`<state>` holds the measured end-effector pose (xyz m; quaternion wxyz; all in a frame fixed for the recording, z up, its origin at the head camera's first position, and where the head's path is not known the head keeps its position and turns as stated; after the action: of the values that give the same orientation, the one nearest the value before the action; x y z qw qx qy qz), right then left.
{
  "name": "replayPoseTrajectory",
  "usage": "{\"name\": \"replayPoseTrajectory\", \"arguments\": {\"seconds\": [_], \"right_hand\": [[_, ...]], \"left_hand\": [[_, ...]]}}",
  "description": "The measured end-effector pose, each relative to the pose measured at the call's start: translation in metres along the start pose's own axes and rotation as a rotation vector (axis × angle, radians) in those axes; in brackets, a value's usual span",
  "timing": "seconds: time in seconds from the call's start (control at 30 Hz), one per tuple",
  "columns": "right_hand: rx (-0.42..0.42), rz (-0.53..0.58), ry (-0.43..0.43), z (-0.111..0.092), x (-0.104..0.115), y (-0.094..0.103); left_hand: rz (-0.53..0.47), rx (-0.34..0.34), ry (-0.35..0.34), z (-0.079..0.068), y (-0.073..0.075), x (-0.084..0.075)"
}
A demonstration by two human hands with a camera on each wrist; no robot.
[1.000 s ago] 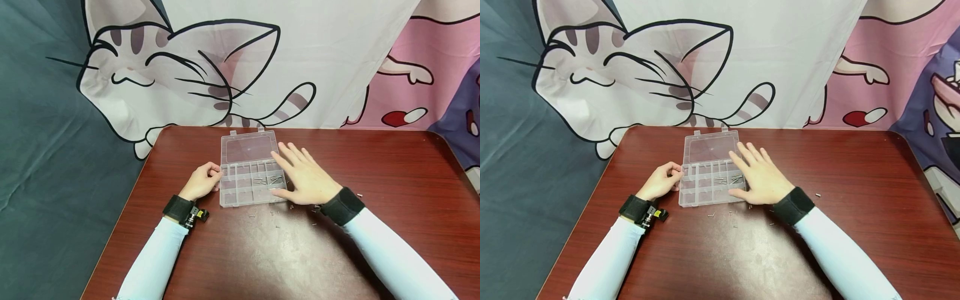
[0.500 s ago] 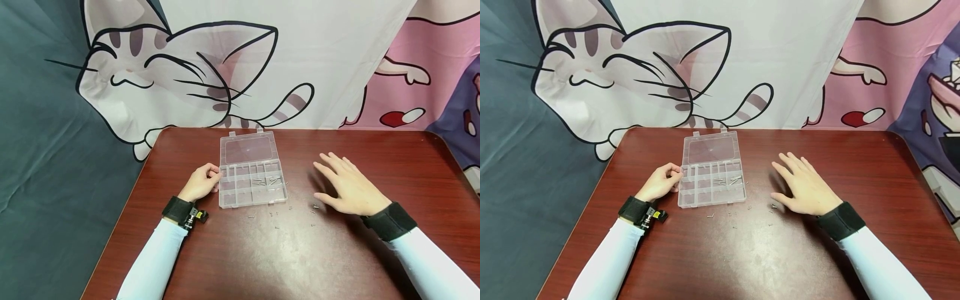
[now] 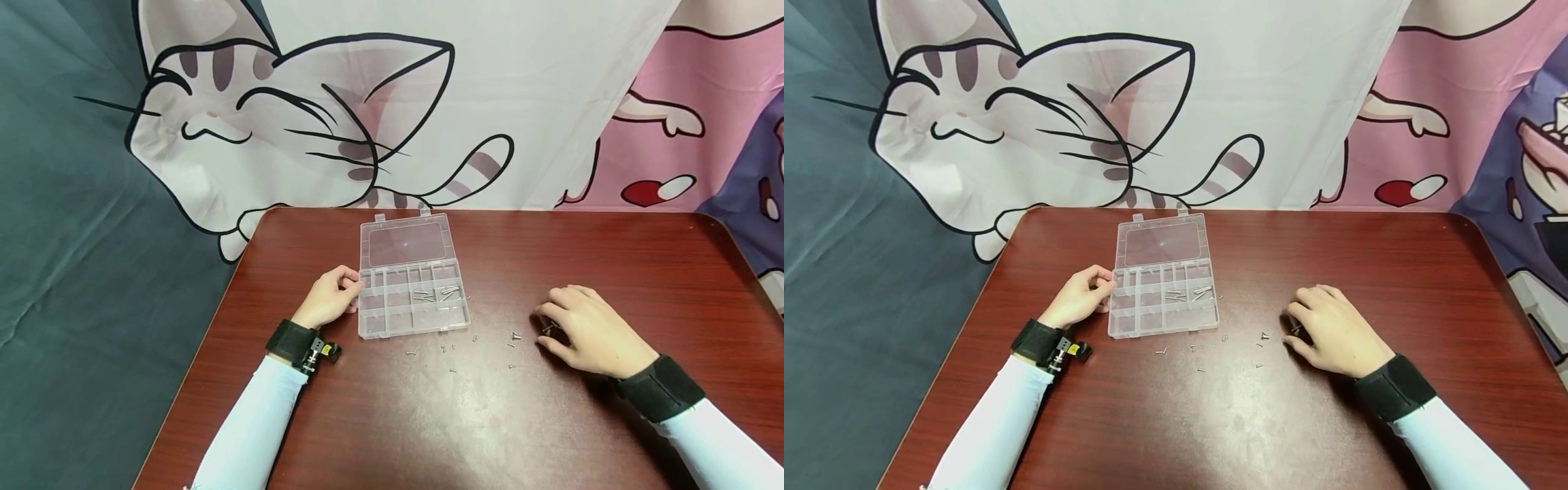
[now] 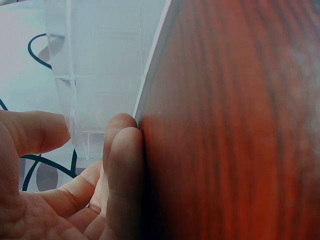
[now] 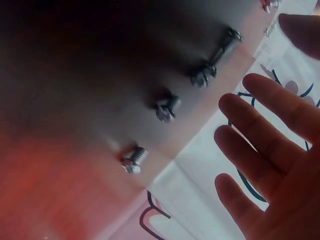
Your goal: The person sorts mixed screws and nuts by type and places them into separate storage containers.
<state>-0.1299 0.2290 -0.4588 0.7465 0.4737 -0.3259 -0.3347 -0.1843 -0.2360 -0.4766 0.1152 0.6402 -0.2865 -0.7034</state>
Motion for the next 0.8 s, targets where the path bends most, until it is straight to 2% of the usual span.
{"name": "replayPoseTrajectory", "arguments": {"seconds": [0.33, 0.8], "right_hand": [[-0.046, -0.017, 0.046, -0.009, 0.004, -0.007], [-0.067, -0.006, 0.075, -0.003, 0.005, -0.012]], "left_hand": [[0.008, 0.006, 0.000, 0.000, 0.000, -0.002], [0.013, -0.003, -0.003, 0.000, 0.001, -0.001]]}}
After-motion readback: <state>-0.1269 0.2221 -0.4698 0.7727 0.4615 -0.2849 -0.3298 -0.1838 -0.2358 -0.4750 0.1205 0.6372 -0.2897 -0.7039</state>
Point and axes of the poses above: each hand's wrist, its own z-axis towards the middle knuckle, its own y-axis out of the back of the hand, x = y × z, the point moved 1 cm from there along z, towards the middle knuckle, and after that the axes turned 15 degrees about -y, right-handed, at the moved point
